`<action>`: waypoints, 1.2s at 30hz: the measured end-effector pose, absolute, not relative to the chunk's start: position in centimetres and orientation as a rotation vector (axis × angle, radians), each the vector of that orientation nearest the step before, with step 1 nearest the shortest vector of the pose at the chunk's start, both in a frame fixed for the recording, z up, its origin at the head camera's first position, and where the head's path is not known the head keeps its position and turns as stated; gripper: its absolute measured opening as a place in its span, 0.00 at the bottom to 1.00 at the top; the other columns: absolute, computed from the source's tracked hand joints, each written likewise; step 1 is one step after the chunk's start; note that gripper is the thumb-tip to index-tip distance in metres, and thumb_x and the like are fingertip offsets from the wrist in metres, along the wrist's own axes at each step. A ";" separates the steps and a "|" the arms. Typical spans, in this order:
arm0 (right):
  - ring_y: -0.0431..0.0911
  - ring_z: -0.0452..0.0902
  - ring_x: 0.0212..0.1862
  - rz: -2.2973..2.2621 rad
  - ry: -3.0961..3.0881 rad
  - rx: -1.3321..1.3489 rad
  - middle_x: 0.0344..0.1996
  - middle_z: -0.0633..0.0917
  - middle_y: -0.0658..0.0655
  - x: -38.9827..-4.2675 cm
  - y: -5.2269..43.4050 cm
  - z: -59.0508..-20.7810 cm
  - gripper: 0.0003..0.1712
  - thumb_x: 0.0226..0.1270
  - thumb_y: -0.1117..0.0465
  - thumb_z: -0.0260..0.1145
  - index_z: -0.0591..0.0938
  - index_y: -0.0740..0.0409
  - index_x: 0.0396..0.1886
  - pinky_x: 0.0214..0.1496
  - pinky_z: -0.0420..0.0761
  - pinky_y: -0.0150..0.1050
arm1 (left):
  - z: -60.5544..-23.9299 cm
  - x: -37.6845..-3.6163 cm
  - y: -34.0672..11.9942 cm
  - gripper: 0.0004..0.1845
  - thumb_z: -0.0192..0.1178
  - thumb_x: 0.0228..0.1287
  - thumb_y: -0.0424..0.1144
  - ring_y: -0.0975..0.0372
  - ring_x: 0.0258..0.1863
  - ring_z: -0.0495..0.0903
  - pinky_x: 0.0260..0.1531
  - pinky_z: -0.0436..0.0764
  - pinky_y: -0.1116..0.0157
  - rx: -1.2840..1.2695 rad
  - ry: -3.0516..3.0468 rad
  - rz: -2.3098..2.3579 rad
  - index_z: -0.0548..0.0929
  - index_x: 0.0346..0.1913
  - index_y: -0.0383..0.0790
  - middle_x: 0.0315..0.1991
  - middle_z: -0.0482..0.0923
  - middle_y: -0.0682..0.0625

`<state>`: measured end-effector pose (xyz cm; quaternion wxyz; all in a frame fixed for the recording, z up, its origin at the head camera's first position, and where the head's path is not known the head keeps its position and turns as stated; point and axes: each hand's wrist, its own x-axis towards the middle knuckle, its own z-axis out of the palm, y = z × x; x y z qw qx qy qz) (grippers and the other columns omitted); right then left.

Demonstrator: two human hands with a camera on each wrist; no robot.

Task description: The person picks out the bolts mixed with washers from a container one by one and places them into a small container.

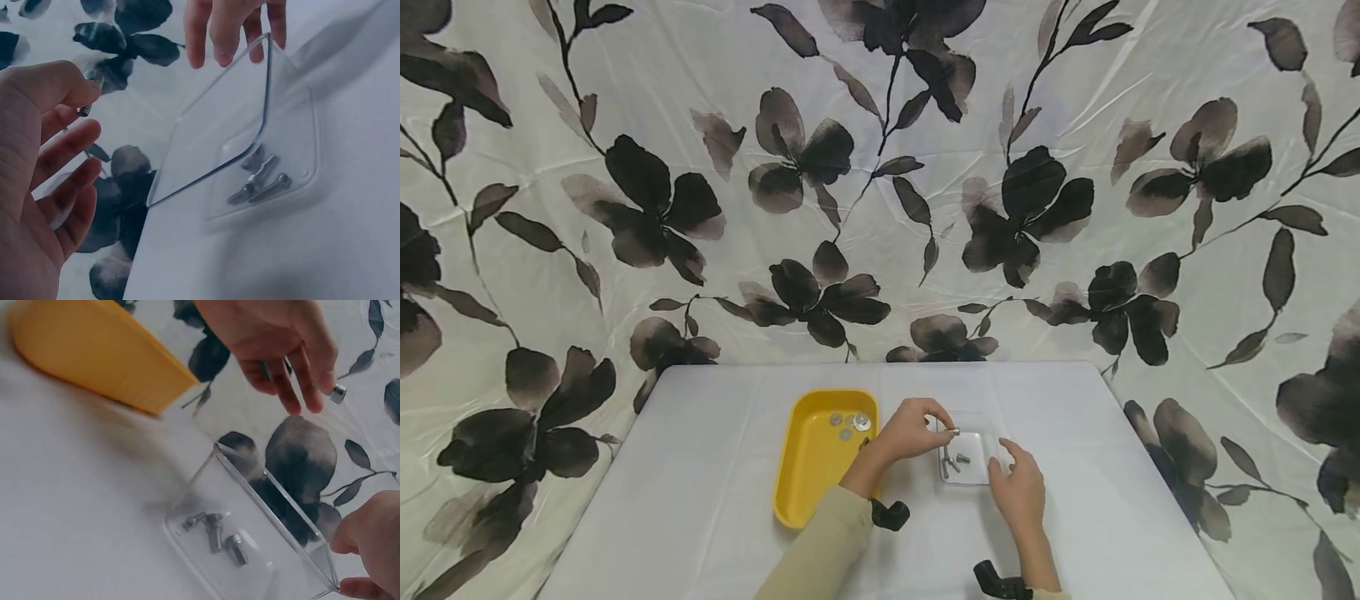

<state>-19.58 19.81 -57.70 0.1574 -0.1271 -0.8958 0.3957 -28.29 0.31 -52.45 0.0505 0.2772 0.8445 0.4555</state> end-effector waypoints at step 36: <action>0.57 0.82 0.48 1.729 -2.548 -0.313 0.58 0.78 0.66 -20.2 22.2 -59.8 0.30 0.59 0.71 0.60 0.76 0.54 0.64 0.36 0.84 0.37 | -55.6 -28.7 3.9 0.03 0.70 0.57 0.45 0.66 0.47 0.77 0.51 0.75 0.60 0.656 2.631 1.311 0.88 0.33 0.53 0.37 0.80 0.65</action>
